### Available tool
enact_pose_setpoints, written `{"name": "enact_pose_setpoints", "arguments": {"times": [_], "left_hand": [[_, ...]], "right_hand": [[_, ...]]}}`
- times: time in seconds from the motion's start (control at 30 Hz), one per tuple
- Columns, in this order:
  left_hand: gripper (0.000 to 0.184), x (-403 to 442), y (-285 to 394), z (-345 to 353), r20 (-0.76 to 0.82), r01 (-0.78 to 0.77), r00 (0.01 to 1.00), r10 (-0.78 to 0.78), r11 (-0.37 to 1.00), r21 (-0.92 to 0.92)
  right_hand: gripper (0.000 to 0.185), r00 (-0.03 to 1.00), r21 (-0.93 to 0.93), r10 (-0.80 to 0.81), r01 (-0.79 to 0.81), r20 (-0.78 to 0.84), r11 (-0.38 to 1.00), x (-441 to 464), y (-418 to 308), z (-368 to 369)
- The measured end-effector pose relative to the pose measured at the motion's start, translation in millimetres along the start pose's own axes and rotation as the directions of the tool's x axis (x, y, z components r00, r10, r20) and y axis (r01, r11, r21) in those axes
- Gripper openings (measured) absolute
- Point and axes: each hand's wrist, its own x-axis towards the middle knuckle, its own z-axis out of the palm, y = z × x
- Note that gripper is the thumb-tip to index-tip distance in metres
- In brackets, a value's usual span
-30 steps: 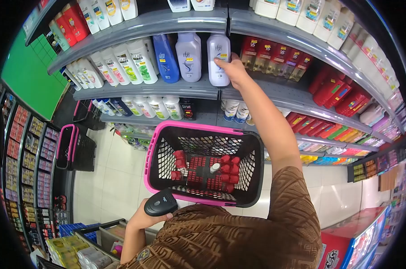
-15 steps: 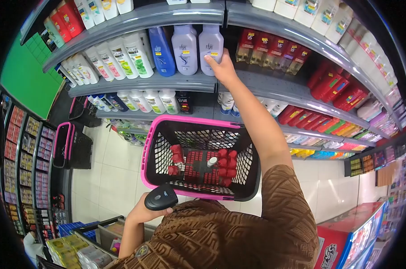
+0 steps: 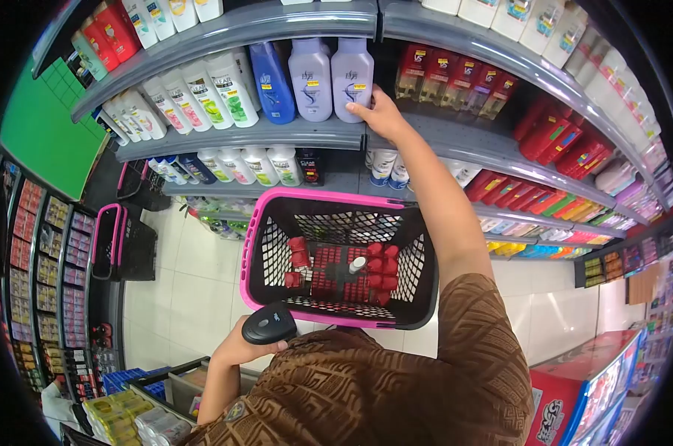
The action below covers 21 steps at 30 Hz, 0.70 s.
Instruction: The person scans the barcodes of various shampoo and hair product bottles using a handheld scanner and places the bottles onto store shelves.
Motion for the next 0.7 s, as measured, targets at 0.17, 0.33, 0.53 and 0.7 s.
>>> {"name": "enact_pose_setpoints", "arguments": {"times": [0.17, 0.33, 0.53, 0.7], "left_hand": [[0.035, 9.2, 2.4, 3.7, 0.025, -0.026, 0.999, 0.025, 0.999, 0.022], [0.044, 14.4, 0.7, 6.4, 0.068, -0.046, 0.997, 0.044, 0.998, 0.031], [0.044, 17.2, 3.0, 11.2, 0.075, -0.039, 0.997, 0.036, 0.998, 0.039], [0.044, 16.9, -2.8, 12.1, 0.091, -0.033, 0.995, 0.029, 0.998, 0.053]], "right_hand": [[0.063, 0.998, 0.010, 0.027, -0.028, 0.050, 1.000, -2.3, -5.5, 0.6], [0.062, 0.999, 0.023, 0.021, -0.022, 0.033, 1.000, -0.1, -1.0, 2.2], [0.065, 0.999, -0.030, 0.038, -0.037, 0.035, 0.999, -2.4, -6.0, 1.4], [0.067, 1.000, 0.004, 0.004, -0.004, 0.006, 1.000, -2.7, 0.1, 2.3]]}}
